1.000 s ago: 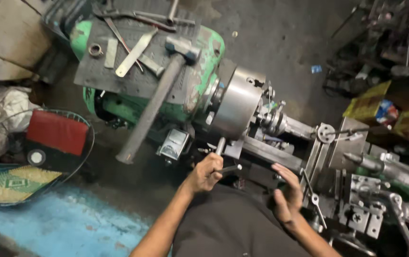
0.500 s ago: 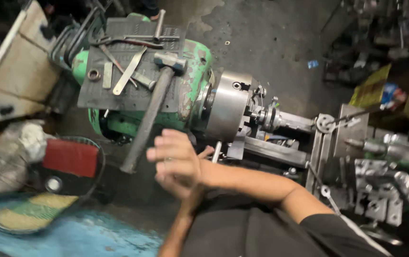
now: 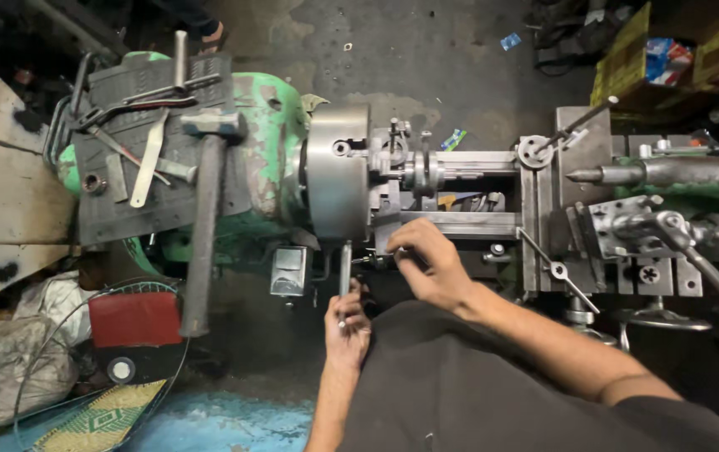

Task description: The person operates a metal lathe to machine a cylindrical metal part. They mount the workpiece, engage the chuck, and use a wrench to tighten the chuck jaws. The person then operates the lathe controls and removes the finished part.

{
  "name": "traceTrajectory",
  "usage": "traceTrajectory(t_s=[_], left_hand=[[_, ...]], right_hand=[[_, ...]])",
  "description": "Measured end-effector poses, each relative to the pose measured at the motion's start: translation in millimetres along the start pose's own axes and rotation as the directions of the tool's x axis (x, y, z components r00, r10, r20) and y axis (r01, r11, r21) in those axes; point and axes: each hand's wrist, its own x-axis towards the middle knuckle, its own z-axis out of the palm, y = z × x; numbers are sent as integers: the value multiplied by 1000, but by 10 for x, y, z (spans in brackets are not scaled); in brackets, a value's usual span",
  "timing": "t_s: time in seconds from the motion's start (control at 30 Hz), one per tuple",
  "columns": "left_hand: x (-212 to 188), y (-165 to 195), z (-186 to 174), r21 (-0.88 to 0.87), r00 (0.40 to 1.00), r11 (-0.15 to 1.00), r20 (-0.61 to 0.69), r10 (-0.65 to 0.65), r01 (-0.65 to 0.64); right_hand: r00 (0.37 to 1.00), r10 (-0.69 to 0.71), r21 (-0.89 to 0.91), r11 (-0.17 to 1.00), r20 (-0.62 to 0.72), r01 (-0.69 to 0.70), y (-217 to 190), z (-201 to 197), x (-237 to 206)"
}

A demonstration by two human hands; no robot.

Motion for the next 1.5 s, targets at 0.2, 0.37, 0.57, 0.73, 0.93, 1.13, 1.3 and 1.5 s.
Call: traceTrajectory(t_s=[0.2,0.37,0.57,0.73,0.93,1.13,1.3,1.5], left_hand=[[-405,-260,-58,542,961,813,-36,275,-212],[-466,-809,911,937,891,227,148,430,-265],[105,-1026,2436,13,437,-980,896,-78,-201],[832,-748,3351,-519,346,-852,813,-468,67],[1637,-565,3598,-502,337,-865,811,-479,-22],[1813,-509,3420,-480,237,-832,805,-544,-279],[1640,-557,3587,-469,345,-795,726,-595,-384],[1605,-504,3657,-610,286,-753,697,-657,-244]], right_hand=[[988,139,-10,990,-59,-140,255,-528,-342],[946,317,56,948,-61,-314,422,-735,-616],[964,217,60,972,155,-228,432,-1027,-650],[947,233,6,971,221,-240,440,-1260,-775],[925,356,-28,934,131,-356,534,-1464,-1101],[854,520,-100,851,25,-515,563,-1653,-1427],[870,492,-174,860,38,-480,540,-1741,-1414],[890,451,-221,876,67,-428,434,-1655,-1184]])
